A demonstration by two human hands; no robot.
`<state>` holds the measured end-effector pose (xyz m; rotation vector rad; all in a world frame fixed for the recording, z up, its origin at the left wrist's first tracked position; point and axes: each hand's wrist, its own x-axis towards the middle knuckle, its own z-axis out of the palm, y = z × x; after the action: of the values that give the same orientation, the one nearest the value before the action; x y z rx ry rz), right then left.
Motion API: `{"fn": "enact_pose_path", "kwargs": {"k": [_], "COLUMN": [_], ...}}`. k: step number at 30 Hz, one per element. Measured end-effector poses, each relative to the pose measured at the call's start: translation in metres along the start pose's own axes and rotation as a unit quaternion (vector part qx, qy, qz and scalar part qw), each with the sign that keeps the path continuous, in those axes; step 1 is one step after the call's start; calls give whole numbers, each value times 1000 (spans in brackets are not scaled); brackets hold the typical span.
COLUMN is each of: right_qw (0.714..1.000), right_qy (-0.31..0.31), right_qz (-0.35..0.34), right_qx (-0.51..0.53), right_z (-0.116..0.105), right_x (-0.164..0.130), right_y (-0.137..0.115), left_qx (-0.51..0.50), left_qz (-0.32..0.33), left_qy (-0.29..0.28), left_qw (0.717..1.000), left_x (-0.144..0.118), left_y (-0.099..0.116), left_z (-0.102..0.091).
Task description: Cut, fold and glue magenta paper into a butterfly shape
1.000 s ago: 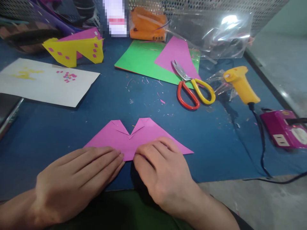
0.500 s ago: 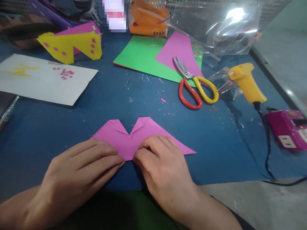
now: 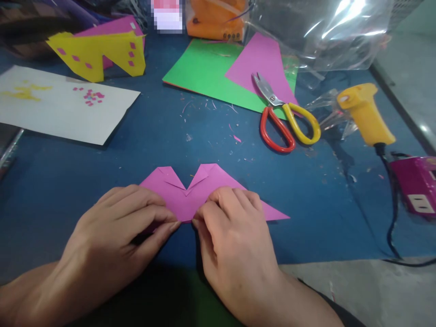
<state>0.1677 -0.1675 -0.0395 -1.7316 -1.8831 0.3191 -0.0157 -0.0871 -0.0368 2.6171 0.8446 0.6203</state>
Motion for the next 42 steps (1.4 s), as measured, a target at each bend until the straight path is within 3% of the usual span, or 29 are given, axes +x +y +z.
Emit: {"fn": "enact_pose_path", "kwargs": {"k": [10,19,29,36,42], "right_qw": [999,996,996,998,996], "right_qy": [-22,-76,-80,-50,-68], "right_qz": [45,14,25,25,33], "right_qx": [4,-49,-42,-21,-50], "right_z": [0,-6,-5,-9,-9], "right_x": [-1,9,9,3,4], "right_y": [-2,-4,-2,3,0], "left_qx": [15,56,58,38,57], "left_qz": [-2,23,15,-7,-3], "left_qy": [-29,-57,-80,-86,-89], "left_qw": [999,997,995,996,994], "left_x": [8,11,16,18,17], "left_y": [2,8,5,0,1], "left_z": [-5,-7,-4,-4,-4]}}
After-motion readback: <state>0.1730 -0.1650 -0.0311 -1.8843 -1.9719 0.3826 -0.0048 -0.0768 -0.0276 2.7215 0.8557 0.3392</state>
